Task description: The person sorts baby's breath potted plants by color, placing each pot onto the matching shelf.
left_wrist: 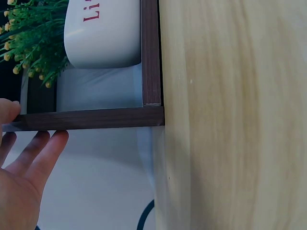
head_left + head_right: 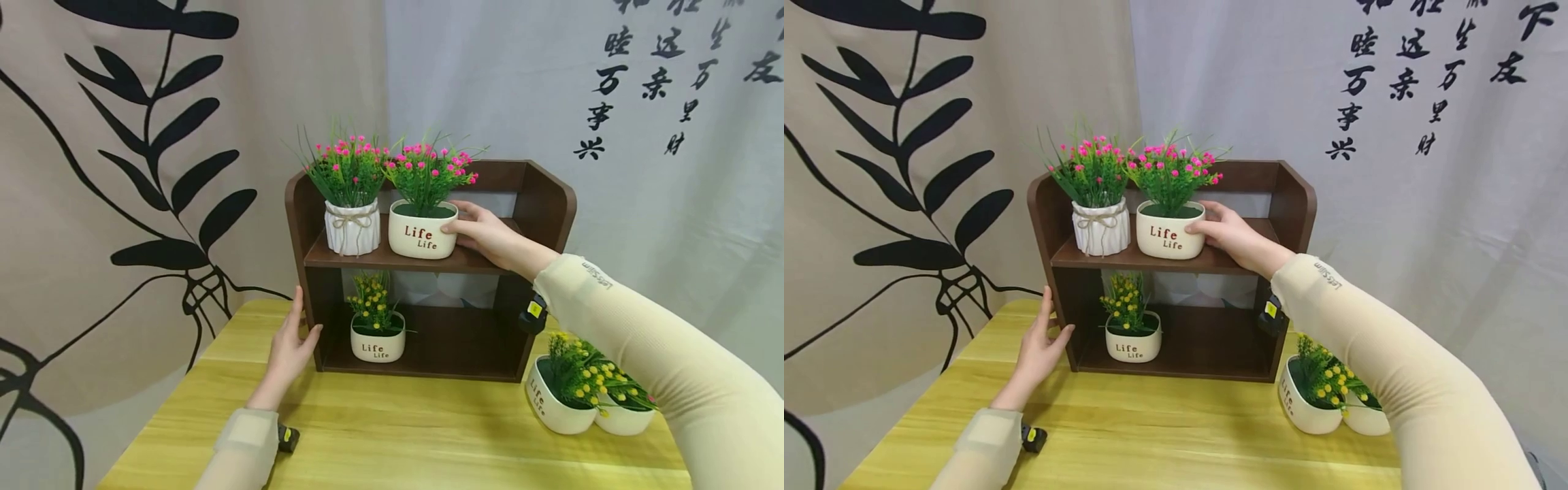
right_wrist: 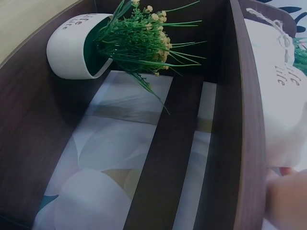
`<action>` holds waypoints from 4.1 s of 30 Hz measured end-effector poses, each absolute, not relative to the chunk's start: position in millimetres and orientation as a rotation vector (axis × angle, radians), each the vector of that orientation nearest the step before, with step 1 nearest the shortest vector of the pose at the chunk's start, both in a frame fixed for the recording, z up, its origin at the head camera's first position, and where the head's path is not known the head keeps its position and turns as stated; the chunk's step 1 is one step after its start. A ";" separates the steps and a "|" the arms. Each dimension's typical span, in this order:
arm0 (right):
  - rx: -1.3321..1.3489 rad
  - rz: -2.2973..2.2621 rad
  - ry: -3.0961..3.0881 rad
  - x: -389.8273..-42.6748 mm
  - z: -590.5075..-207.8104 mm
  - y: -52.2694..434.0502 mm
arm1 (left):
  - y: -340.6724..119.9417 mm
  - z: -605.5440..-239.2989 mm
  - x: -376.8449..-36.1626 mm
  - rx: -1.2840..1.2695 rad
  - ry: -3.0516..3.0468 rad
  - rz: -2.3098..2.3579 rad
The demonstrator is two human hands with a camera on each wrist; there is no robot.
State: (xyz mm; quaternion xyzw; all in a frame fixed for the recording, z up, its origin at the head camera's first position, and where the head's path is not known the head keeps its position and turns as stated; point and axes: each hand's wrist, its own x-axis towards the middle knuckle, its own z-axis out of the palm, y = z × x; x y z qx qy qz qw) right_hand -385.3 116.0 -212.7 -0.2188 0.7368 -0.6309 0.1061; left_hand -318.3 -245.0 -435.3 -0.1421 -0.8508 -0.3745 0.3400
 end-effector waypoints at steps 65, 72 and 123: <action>-0.289 -1.614 2.092 -188.3 -411.5 276.6 | -243.3 -426.8 -319.2 -0.382 -2.244 -0.995; -0.068 -1.554 2.249 -188.7 -414.8 300.6 | -242.5 -428.2 -319.6 -0.378 -2.246 -1.000; 0.289 -1.570 2.533 -241.3 -429.3 285.0 | -243.6 -434.4 -317.2 -0.357 -2.230 -0.995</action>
